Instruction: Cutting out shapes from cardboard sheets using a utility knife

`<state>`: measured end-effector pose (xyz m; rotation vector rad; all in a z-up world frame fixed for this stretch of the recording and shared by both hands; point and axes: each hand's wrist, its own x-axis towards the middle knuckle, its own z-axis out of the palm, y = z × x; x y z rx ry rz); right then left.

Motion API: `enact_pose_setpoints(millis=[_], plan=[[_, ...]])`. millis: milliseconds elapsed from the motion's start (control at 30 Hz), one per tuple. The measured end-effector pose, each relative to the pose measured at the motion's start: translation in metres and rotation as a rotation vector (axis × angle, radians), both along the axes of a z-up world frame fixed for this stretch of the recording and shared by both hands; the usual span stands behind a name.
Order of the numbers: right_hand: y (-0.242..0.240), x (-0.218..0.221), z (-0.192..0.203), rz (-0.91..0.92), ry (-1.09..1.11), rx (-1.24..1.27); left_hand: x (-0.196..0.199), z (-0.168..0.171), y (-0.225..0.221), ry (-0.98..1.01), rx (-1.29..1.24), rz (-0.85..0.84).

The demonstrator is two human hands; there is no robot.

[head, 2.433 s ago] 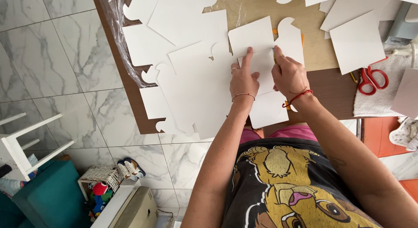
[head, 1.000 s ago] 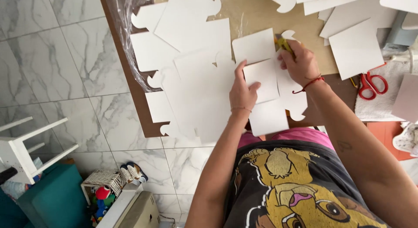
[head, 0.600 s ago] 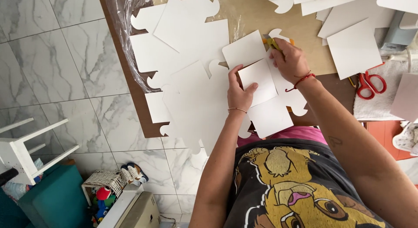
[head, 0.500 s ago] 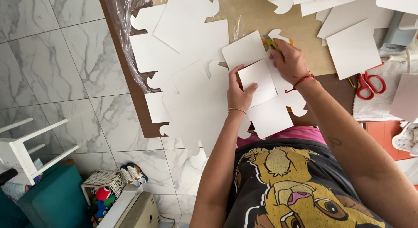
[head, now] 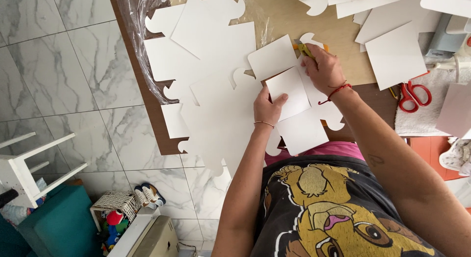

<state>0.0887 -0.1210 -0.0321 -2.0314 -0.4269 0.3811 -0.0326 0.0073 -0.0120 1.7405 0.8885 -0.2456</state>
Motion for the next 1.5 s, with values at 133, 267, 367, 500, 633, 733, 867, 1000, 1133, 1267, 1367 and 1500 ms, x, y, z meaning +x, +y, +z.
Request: enact_pose_setpoints(millis=[133, 267, 367, 500, 633, 733, 867, 1000, 1133, 1267, 1367, 1500], plan=[[0.001, 0.009, 0.049, 0.088, 0.054, -0.244, 0.018, 0.038, 0.013, 0.127, -0.006, 0.000], [-0.012, 0.021, 0.054, 0.281, -0.064, -0.379, 0.033, 0.065, 0.025, 0.275, 0.067, -0.058], [-0.006, 0.034, 0.080, 0.467, -0.097, -0.493, 0.036, 0.048, 0.026, 0.210, 0.128, -0.158], [0.002, 0.057, 0.075, 0.741, -0.004, -0.885, 0.042, 0.043, 0.029, 0.252, 0.088, -0.209], [0.004, 0.063, 0.070, 0.827, -0.051, -0.916, 0.042, 0.045, 0.030, 0.249, 0.081, -0.219], [0.009, 0.065, 0.072, 0.887, -0.009, -0.981, 0.042, 0.045, 0.030, 0.249, 0.087, -0.208], [0.011, 0.068, 0.065, 0.936, -0.013, -1.017, 0.043, 0.047, 0.030, 0.277, 0.081, -0.214], [0.010, 0.070, 0.057, 1.030, -0.095, -1.051, 0.042, 0.043, 0.028, 0.270, 0.107, -0.207], [0.012, 0.070, 0.058, 1.049, -0.100, -1.092, 0.042, 0.039, 0.026, 0.256, 0.148, -0.198], [0.014, 0.069, 0.059, 1.059, -0.125, -1.121, 0.042, 0.038, 0.025, 0.252, 0.152, -0.183], [0.018, 0.069, 0.065, 1.055, -0.069, -1.154, 0.043, 0.041, 0.024, 0.250, 0.153, -0.175], [0.019, 0.070, 0.069, 1.070, -0.049, -1.176, 0.042, 0.038, 0.023, 0.239, 0.166, -0.164]])
